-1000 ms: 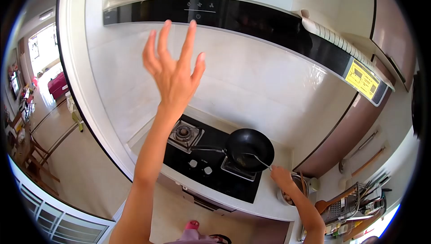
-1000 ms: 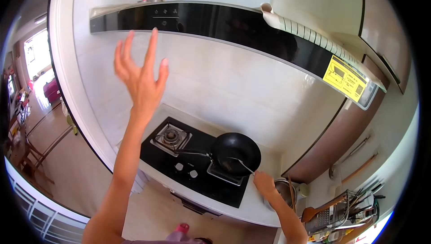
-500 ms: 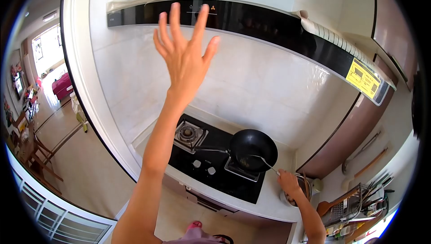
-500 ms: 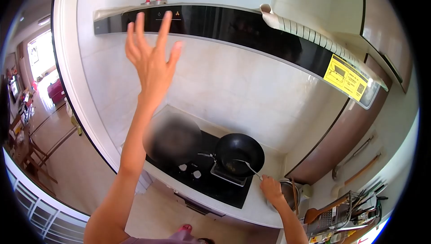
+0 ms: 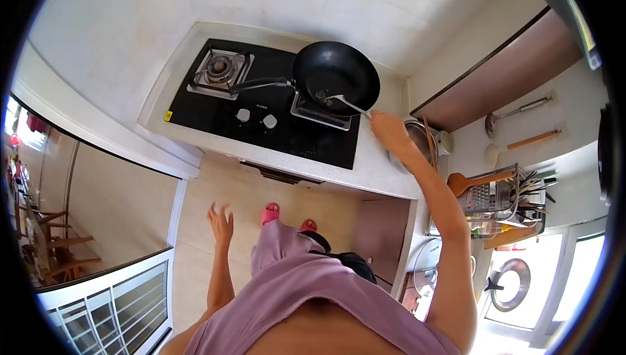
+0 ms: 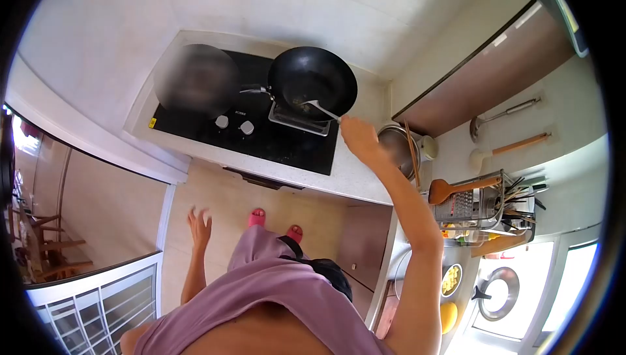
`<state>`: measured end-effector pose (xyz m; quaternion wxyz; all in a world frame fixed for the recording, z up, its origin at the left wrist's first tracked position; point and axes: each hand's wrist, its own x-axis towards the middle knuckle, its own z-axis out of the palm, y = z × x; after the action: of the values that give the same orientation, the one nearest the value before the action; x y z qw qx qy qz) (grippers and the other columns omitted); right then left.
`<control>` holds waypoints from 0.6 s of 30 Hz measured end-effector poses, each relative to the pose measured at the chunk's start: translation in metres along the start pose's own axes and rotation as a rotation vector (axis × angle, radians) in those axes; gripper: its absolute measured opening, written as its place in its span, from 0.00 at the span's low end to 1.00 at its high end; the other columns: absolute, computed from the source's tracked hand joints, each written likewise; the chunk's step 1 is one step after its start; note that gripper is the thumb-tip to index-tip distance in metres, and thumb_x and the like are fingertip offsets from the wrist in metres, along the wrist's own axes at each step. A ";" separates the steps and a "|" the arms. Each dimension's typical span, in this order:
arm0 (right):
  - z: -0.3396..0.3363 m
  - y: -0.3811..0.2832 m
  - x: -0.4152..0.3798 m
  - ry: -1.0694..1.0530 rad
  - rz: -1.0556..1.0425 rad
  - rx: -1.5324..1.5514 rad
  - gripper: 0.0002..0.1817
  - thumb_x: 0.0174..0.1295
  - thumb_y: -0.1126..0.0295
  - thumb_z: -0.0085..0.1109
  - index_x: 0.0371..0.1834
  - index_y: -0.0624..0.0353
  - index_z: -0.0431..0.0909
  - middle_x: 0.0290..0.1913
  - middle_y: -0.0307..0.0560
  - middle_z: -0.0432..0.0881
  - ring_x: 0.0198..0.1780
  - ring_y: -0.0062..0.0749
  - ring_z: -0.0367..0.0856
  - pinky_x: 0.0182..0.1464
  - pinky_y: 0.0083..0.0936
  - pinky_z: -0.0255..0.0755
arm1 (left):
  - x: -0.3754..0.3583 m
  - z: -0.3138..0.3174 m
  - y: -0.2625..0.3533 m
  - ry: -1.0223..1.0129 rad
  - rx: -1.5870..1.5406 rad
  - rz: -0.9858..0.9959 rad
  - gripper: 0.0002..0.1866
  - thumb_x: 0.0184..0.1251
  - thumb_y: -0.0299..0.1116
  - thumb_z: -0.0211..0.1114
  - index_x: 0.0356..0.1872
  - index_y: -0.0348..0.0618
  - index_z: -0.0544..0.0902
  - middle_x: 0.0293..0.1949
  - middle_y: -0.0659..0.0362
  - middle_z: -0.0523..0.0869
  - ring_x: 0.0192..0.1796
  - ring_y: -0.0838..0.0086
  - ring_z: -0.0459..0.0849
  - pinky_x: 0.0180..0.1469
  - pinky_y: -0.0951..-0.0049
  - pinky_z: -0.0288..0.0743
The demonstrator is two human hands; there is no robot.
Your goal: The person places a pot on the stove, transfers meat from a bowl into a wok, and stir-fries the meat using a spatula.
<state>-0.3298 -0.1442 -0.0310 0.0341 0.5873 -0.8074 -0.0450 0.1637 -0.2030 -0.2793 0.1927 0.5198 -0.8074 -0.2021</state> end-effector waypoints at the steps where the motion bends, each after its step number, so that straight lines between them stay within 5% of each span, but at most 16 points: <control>1: 0.002 -0.004 0.003 0.007 -0.015 -0.022 0.06 0.57 0.70 0.49 0.33 0.61 0.69 0.27 0.53 0.78 0.31 0.47 0.80 0.30 0.40 0.74 | -0.027 0.009 -0.012 -0.074 -0.020 -0.081 0.19 0.52 0.27 0.63 0.48 0.49 0.74 0.56 0.37 0.63 0.60 0.44 0.58 0.59 0.53 0.58; 9: 0.007 -0.016 0.015 0.025 -0.045 -0.111 0.03 0.56 0.75 0.48 0.31 0.63 0.70 0.25 0.53 0.79 0.28 0.45 0.81 0.27 0.35 0.75 | -0.121 0.016 -0.049 -0.390 0.062 -0.434 0.18 0.51 0.30 0.64 0.46 0.49 0.76 0.56 0.37 0.63 0.61 0.45 0.58 0.60 0.54 0.59; 18: 0.000 -0.029 0.020 -0.069 0.045 -0.016 0.05 0.57 0.75 0.46 0.34 0.65 0.68 0.26 0.57 0.78 0.30 0.51 0.80 0.31 0.42 0.73 | -0.097 0.025 -0.047 -0.340 0.041 -0.273 0.17 0.52 0.29 0.63 0.46 0.46 0.75 0.56 0.38 0.64 0.60 0.45 0.58 0.59 0.54 0.59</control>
<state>-0.3090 -0.1719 -0.0339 0.0118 0.5667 -0.8208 -0.0709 0.2241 -0.1292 -0.3350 0.0141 0.5865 -0.7544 -0.2944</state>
